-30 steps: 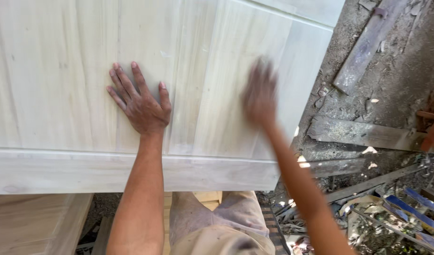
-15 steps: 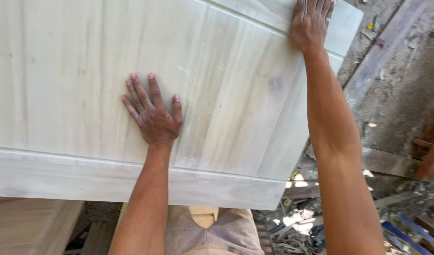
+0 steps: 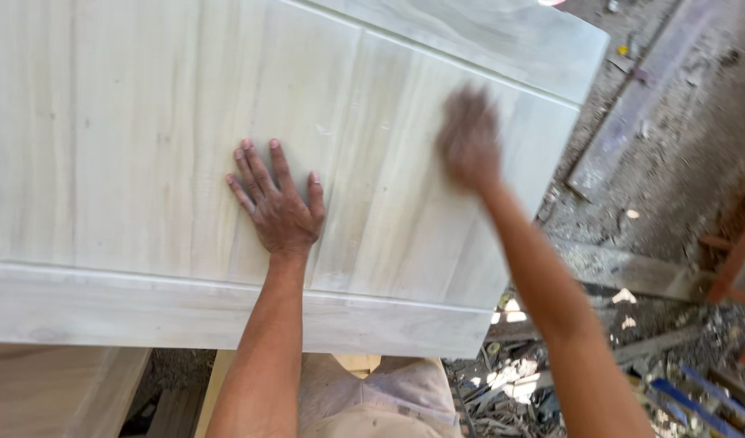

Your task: The person sands a large white wooden door panel using a sanding block. They systematically rub the surface and edges, moving around the panel to cover different areas.

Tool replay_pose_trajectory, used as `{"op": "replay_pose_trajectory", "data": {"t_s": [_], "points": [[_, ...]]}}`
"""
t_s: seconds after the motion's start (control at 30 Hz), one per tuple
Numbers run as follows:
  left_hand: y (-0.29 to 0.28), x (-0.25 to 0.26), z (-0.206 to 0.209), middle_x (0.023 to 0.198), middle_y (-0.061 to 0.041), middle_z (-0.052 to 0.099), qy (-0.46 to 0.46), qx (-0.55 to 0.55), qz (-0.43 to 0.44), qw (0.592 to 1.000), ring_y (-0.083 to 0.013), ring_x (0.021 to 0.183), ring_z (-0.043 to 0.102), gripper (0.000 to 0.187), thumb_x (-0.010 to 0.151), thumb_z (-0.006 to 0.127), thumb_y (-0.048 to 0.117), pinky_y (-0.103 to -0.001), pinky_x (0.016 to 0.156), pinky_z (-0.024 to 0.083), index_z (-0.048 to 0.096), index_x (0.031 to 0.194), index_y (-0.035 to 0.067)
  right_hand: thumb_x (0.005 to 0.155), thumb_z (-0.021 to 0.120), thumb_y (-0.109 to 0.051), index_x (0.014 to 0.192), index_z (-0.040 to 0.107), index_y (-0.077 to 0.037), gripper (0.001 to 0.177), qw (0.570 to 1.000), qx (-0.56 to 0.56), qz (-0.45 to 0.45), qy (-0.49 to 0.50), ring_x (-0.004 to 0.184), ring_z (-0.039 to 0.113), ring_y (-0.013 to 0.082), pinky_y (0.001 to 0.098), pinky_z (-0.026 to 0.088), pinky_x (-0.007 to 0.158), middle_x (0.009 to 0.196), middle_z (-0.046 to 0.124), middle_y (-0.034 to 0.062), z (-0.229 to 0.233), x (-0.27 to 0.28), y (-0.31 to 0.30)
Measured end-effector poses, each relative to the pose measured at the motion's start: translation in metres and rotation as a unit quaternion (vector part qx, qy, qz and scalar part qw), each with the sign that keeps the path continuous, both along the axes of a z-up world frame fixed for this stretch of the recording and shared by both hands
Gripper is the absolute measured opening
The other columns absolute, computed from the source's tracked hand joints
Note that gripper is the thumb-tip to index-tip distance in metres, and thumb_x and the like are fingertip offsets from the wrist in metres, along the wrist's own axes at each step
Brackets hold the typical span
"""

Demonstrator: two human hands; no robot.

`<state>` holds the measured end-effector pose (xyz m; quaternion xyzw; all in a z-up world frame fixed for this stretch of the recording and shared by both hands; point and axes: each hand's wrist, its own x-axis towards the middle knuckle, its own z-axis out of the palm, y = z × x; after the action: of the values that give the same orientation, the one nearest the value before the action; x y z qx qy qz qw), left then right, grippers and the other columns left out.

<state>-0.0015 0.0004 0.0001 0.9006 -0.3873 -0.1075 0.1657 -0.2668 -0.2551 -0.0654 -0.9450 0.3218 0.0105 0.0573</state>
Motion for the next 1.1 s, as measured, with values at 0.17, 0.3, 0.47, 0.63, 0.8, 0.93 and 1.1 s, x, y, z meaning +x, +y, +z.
{"op": "replay_pose_trajectory", "data": {"t_s": [0.17, 0.3, 0.47, 0.63, 0.8, 0.93, 1.1], "points": [[0.002, -0.007, -0.009, 0.170, -0.026, 0.017, -0.009, 0.006, -0.003, 1.000, -0.0427, 0.160, 0.017, 0.074, 0.109, 0.048, 0.049, -0.065, 0.129, 0.011, 0.027, 0.167, 0.008, 0.122, 0.026, -0.029, 0.169, 0.026, -0.007, 0.052, 0.981, 0.027, -0.132, 0.143, 0.164, 0.015, 0.0365, 0.0512, 0.007, 0.138, 0.175, 0.021, 0.0161, -0.014, 0.071, -0.148], [0.005, -0.006, -0.006, 0.171, -0.026, 0.016, 0.024, 0.010, 0.001, 1.000, -0.0424, 0.161, 0.015, 0.075, 0.109, 0.049, 0.048, -0.064, 0.129, 0.009, 0.027, 0.168, 0.007, 0.114, 0.038, -0.023, 0.167, 0.019, 0.001, 0.061, 0.996, 0.031, -0.078, -0.019, 0.162, 0.006, 0.0419, 0.0570, 0.005, 0.133, 0.173, 0.011, 0.0245, 0.054, 0.053, 0.073], [-0.004, 0.001, 0.007, 0.171, -0.026, 0.016, 0.036, -0.009, 0.005, 0.999, -0.0417, 0.160, 0.013, 0.074, 0.108, 0.048, 0.046, -0.064, 0.128, 0.007, 0.027, 0.167, 0.007, 0.105, 0.041, -0.030, 0.158, 0.031, 0.001, 0.062, 0.959, 0.180, 0.163, 0.143, 0.155, 0.018, 0.0437, 0.0611, 0.009, 0.124, 0.166, 0.027, 0.0234, 0.069, -0.044, 0.319], [-0.002, 0.001, 0.009, 0.171, -0.027, 0.018, 0.020, -0.030, 0.015, 0.999, -0.0424, 0.160, 0.014, 0.074, 0.107, 0.049, 0.047, -0.063, 0.129, 0.008, 0.029, 0.166, 0.007, 0.107, 0.043, -0.030, 0.157, 0.036, -0.003, 0.057, 0.993, 0.071, 0.079, 0.055, 0.157, 0.022, 0.0411, 0.0563, 0.014, 0.129, 0.166, 0.032, 0.0199, -0.019, -0.036, 0.078], [-0.003, -0.003, -0.003, 0.170, -0.025, 0.018, 0.037, -0.001, 0.013, 0.999, -0.0414, 0.160, 0.014, 0.074, 0.107, 0.050, 0.047, -0.062, 0.129, 0.008, 0.028, 0.165, 0.007, 0.122, 0.027, -0.030, 0.165, 0.036, -0.012, 0.047, 0.970, 0.093, -0.173, 0.146, 0.163, 0.024, 0.0356, 0.0492, 0.012, 0.138, 0.176, 0.033, 0.0144, -0.019, 0.088, -0.152], [0.002, -0.006, -0.005, 0.171, -0.024, 0.016, 0.040, 0.001, 0.007, 0.999, -0.0393, 0.161, 0.013, 0.074, 0.107, 0.050, 0.046, -0.061, 0.130, 0.008, 0.027, 0.166, 0.008, 0.118, 0.041, -0.022, 0.167, 0.025, 0.004, 0.058, 0.999, 0.001, -0.036, -0.004, 0.162, 0.017, 0.0410, 0.0579, 0.008, 0.133, 0.174, 0.024, 0.0201, 0.034, 0.097, 0.026], [0.005, -0.004, 0.000, 0.173, -0.023, 0.016, 0.017, 0.003, 0.007, 1.000, -0.0378, 0.162, 0.014, 0.071, 0.107, 0.047, 0.040, -0.061, 0.131, 0.008, 0.027, 0.168, 0.009, 0.103, 0.044, -0.041, 0.159, 0.036, -0.009, 0.065, 0.961, 0.218, 0.161, 0.050, 0.151, 0.021, 0.0407, 0.0560, 0.011, 0.122, 0.166, 0.030, 0.0165, 0.081, -0.009, 0.308]]}}
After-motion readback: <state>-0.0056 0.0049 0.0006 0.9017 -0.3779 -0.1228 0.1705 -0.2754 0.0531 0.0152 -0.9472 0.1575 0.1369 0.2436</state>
